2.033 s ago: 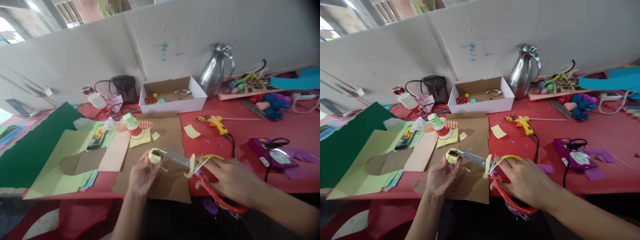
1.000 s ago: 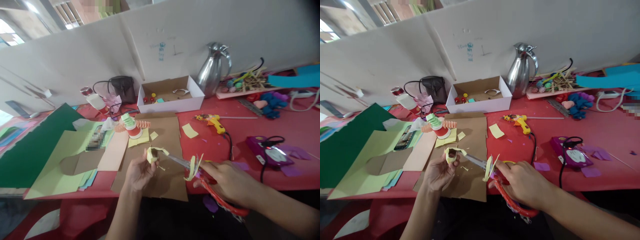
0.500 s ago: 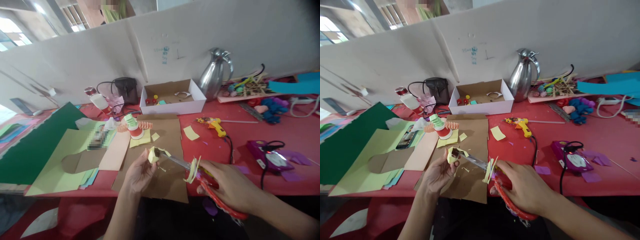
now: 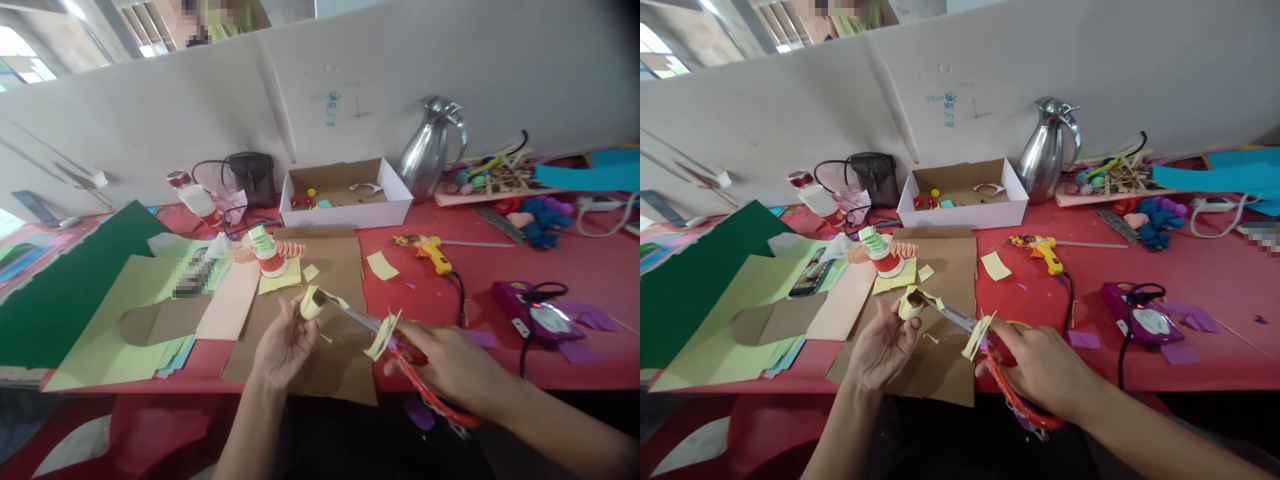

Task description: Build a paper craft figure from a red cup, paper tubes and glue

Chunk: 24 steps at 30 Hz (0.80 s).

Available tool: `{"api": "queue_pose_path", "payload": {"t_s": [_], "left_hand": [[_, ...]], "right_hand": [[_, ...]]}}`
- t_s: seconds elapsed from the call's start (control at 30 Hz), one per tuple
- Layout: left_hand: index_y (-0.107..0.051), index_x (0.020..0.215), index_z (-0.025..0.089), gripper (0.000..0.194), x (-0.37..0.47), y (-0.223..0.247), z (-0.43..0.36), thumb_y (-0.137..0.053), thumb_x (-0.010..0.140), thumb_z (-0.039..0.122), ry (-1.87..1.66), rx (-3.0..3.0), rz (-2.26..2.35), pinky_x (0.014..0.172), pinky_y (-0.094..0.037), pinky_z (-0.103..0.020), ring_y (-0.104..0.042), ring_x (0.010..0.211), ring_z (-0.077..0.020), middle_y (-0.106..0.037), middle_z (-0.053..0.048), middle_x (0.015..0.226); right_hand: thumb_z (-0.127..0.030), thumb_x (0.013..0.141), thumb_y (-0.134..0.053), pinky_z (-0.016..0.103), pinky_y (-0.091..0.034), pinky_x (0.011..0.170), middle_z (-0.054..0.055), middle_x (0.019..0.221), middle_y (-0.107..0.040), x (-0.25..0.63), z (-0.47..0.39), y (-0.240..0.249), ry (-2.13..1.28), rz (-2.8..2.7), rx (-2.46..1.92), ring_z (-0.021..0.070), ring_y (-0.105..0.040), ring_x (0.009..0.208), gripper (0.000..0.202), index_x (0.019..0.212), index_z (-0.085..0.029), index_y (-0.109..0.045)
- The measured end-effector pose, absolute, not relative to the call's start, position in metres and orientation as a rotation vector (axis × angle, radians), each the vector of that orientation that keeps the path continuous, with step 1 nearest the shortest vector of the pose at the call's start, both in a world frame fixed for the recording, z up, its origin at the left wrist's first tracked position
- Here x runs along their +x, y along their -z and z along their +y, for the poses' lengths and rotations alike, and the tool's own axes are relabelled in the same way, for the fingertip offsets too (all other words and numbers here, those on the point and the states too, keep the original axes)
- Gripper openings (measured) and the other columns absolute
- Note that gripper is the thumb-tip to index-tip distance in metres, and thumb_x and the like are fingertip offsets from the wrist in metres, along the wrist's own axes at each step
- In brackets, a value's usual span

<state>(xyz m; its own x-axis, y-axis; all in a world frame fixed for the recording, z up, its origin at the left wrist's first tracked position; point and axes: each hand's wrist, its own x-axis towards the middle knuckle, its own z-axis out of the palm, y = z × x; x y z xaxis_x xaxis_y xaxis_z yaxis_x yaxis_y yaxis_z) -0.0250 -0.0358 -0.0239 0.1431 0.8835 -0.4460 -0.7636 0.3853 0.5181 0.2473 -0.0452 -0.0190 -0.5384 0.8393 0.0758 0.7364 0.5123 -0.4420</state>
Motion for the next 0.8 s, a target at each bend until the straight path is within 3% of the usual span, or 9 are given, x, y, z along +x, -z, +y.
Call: {"api": "queue_pose_path", "payload": {"t_s": [0.1, 0.17, 0.27, 0.37, 0.57, 0.8], "left_hand": [[-0.067, 0.108, 0.019, 0.033, -0.021, 0.026, -0.041, -0.075, 0.077, 0.011, -1.317, 0.323, 0.717, 0.070, -0.060, -0.016, -0.072, 0.072, -0.0120, -0.071, -0.001, 0.084], [-0.069, 0.104, 0.020, 0.031, -0.018, 0.026, -0.043, -0.077, 0.075, 0.009, -1.341, 0.370, 0.709, 0.067, -0.060, -0.016, -0.072, 0.070, -0.0123, -0.071, 0.000, 0.079], [-0.070, 0.100, 0.019, 0.025, -0.015, 0.027, -0.043, -0.078, 0.076, 0.015, -1.390, 0.396, 0.695, 0.074, -0.061, -0.021, -0.074, 0.079, -0.0169, -0.074, -0.003, 0.092], [-0.071, 0.096, 0.017, 0.024, -0.014, 0.027, -0.042, -0.079, 0.073, 0.015, -1.409, 0.371, 0.688, 0.078, -0.060, -0.022, -0.073, 0.084, -0.0177, -0.074, -0.005, 0.100], [-0.071, 0.095, 0.014, 0.027, -0.018, 0.027, -0.041, -0.080, 0.070, 0.012, -1.378, 0.338, 0.708, 0.073, -0.060, -0.021, -0.072, 0.078, -0.0171, -0.074, -0.006, 0.093], [-0.069, 0.094, 0.011, 0.015, -0.018, 0.024, -0.039, -0.072, 0.079, 0.012, -1.380, 0.293, 0.759, 0.063, -0.059, -0.019, -0.071, 0.070, -0.0156, -0.073, -0.007, 0.087]], "right_hand": [[-0.046, 0.094, -0.055, 0.031, -0.054, 0.058, 0.006, 0.081, -0.078, 0.248, -0.048, 0.023, -0.560, -2.467, -1.333, 0.0256, -0.076, 0.071, 0.031, 0.109, -0.019, -0.061], [-0.045, 0.094, -0.055, 0.031, -0.056, 0.063, 0.006, 0.085, -0.078, 0.249, -0.049, 0.025, -0.598, -2.449, -1.321, 0.0256, -0.076, 0.075, 0.031, 0.111, -0.019, -0.060], [-0.047, 0.091, -0.059, 0.033, -0.056, 0.066, 0.007, 0.095, -0.077, 0.249, -0.049, 0.024, -0.587, -2.427, -1.355, 0.0267, -0.075, 0.082, 0.040, 0.120, -0.020, -0.056], [-0.047, 0.089, -0.061, 0.034, -0.054, 0.062, 0.005, 0.093, -0.076, 0.247, -0.048, 0.018, -0.576, -2.453, -1.426, 0.0270, -0.074, 0.079, 0.039, 0.118, -0.022, -0.057], [-0.050, 0.085, -0.065, 0.032, -0.053, 0.061, 0.006, 0.094, -0.076, 0.244, -0.045, 0.007, -0.511, -2.452, -1.412, 0.0265, -0.074, 0.079, 0.040, 0.115, -0.023, -0.060], [-0.047, 0.087, -0.063, 0.033, -0.055, 0.062, 0.007, 0.095, -0.077, 0.247, -0.042, 0.007, -0.434, -2.497, -1.417, 0.0271, -0.075, 0.079, 0.039, 0.117, -0.022, -0.059]]}}
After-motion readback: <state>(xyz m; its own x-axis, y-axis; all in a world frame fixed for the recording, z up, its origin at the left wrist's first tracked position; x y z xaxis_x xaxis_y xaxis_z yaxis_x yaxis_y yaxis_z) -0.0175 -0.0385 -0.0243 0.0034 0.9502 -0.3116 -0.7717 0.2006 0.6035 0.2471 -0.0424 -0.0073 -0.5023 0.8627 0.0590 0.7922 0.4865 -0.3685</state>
